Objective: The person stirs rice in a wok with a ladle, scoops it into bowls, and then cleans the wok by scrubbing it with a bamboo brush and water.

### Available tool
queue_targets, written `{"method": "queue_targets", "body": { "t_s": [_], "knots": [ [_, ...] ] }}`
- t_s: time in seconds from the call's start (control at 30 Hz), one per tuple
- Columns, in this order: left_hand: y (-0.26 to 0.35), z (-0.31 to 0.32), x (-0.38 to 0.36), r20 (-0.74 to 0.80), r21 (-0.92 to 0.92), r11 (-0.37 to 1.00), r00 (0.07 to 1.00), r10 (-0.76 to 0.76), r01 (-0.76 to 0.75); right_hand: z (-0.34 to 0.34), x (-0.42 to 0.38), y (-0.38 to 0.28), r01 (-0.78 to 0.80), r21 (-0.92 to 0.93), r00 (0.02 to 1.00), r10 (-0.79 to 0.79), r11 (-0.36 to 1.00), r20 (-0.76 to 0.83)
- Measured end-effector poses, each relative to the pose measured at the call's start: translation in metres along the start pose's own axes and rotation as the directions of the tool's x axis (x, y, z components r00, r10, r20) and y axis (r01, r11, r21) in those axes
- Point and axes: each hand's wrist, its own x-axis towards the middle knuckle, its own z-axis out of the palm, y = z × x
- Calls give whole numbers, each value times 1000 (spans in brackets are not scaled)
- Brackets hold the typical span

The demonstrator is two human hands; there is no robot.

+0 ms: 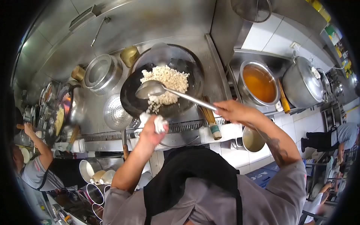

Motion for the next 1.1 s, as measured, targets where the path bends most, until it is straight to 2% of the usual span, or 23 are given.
{"method": "queue_targets", "body": {
  "t_s": [0.03, 0.07, 0.1, 0.17, 0.23, 0.27, 0.33, 0.37, 0.43, 0.5, 0.57, 0.63, 0.67, 0.7, 0.73, 0.77, 0.9, 0.93, 0.97, 1.0, 1.03, 1.07, 1.1],
  "knots": [
    [3, -1, 4, 1, -66, 998, 1000, 1, -1, 0, 9, 6, -172, 101, 984, 165, 980, 70],
    [-2, -21, 37, 161, -1, 997, 984, 78, -79, 4, 24, 6, -54, -194, 998, 52, 980, -18],
    [-24, -46, 52, 168, 6, 997, 983, 72, -74, 19, 32, 15, -60, -190, 998, 55, 980, -28],
    [-72, -90, 58, 54, -10, 992, 991, 124, -124, 35, 46, 31, 19, -491, 945, -176, 871, -277],
    [-84, -88, 21, 38, 67, 997, 999, 21, -23, 40, 30, 29, 29, -539, 928, -223, 842, -299],
    [-81, -80, 13, -14, 34, 999, 999, 30, -29, 37, 21, 26, 14, -532, 937, -197, 847, -290],
    [-42, -54, 27, 16, -58, 990, 992, 128, -127, 29, 8, 30, 37, -538, 942, -208, 842, -261],
    [-16, -48, 51, 75, -102, 990, 991, 109, -102, 23, 3, 27, 55, -549, 943, -224, 834, -245],
    [12, -42, 95, 57, 60, 981, 982, 181, -184, 11, -4, 17, -21, -571, 958, -146, 821, -246],
    [26, -46, 123, 90, 62, 989, 988, 127, -133, -6, 1, 18, -184, -606, 956, -3, 774, -294],
    [26, -41, 139, 85, 72, 988, 988, 131, -137, -9, 48, 44, -247, -617, 930, 3, 747, -368],
    [21, -47, 153, 79, 69, 989, 989, 123, -129, 4, 106, 89, -201, -495, 800, -151, 845, -581],
    [19, -48, 153, 93, 59, 989, 987, 132, -137, 18, 122, 71, -228, -208, 834, 81, 951, -546],
    [20, -47, 154, 109, 52, 988, 984, 142, -149, 36, 143, 45, -272, 97, 852, 286, 957, -438],
    [20, -46, 153, 91, 52, 989, 987, 133, -138, 59, 165, 50, -204, 420, 904, 335, 884, -266],
    [22, -43, 151, 92, 56, 989, 987, 133, -139, 79, 181, 61, -169, 699, 945, 316, 695, -86],
    [29, -30, 136, 32, 67, 994, 996, 82, -84, 72, 151, 36, -266, 707, 943, 330, 655, 49],
    [32, -29, 134, 14, 87, 994, 998, 62, -63, 59, 139, 32, -193, 459, 968, 244, 867, -55],
    [33, -28, 132, 12, 85, 995, 998, 58, -59, 49, 126, 29, -109, 156, 984, 129, 982, -123],
    [36, -26, 131, 19, 79, 997, 1000, 18, -19, 47, 112, 26, -112, 155, 984, 132, 982, -121],
    [37, -28, 133, 25, 71, 997, 999, -22, 20, 50, 96, 24, 44, -194, 954, -99, 980, -284],
    [38, -30, 135, 21, 67, 998, 1000, -22, 21, 50, 85, 19, 136, -535, 865, -363, 834, -346],
    [37, -34, 140, 38, 73, 997, 999, -23, 21, 43, 73, 7, 137, -534, 868, -361, 834, -342]
  ]
}}
